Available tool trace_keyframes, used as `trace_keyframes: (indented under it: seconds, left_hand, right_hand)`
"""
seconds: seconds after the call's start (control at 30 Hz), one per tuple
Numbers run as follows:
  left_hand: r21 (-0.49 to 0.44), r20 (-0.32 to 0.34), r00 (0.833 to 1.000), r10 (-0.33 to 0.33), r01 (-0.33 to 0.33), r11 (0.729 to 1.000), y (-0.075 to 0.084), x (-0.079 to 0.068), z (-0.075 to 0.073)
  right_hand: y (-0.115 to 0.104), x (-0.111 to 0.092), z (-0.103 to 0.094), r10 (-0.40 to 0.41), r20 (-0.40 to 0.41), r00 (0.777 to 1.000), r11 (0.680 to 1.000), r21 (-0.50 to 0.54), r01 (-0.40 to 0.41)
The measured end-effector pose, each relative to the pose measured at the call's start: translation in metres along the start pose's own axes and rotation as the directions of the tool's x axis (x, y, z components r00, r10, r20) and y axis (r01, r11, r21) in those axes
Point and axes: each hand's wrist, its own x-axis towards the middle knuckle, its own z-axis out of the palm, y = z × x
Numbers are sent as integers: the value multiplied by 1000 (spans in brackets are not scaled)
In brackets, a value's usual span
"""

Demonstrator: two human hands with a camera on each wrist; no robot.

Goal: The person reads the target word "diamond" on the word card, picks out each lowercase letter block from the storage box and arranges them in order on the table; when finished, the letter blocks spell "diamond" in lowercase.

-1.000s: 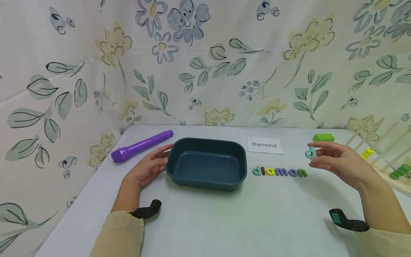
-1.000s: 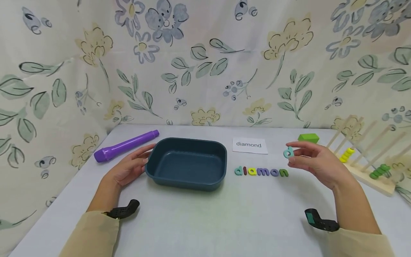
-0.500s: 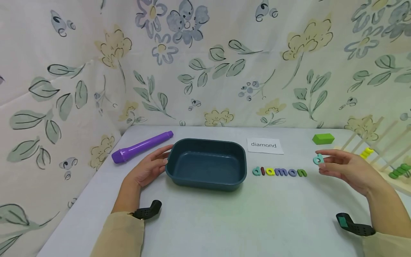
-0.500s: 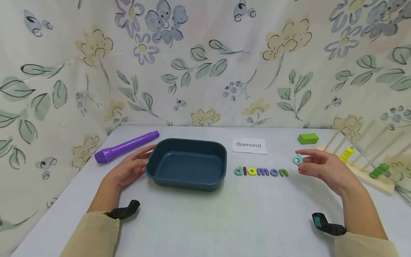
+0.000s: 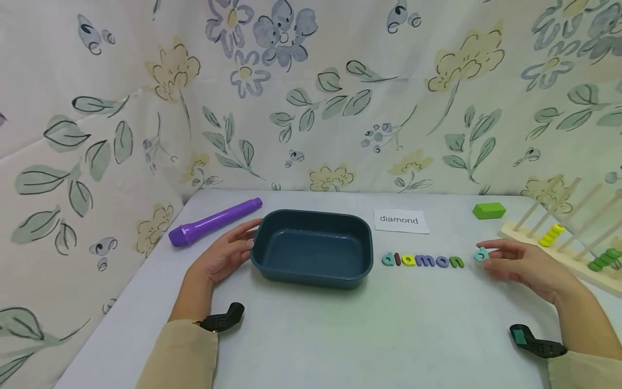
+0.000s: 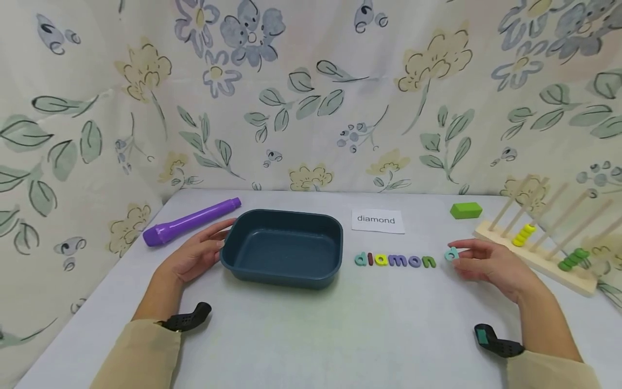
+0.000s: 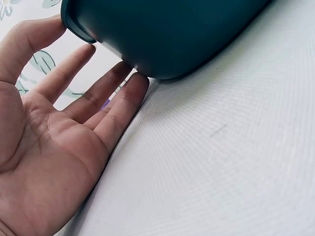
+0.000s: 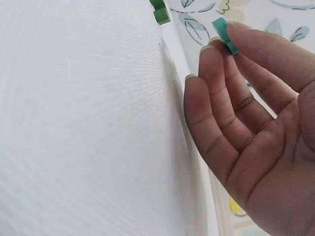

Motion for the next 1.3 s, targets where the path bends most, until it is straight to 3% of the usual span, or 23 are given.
trace_keyframes:
  seconds: [0.43,0.83,1.03,1.3]
  left_hand:
    - [9,-5,1000,-9,9,1000,-3,0,2]
    - [22,-10,1000,-4,4,1000,2,1,2]
    - [5,9,1000,0,0,1000,2,2,0]
    - [-1,12,1000,-3,3,1000,0,2,0]
  right_hand:
    - [10,3,9,30,-27,999,961,-274,-36]
    - [0,18,1,64,72,995,943,-329,-37]
    - [-6,27,0,134,102,986,942,-321,-95]
    - [-7,27,-4,151,148,977,955,-279,-105]
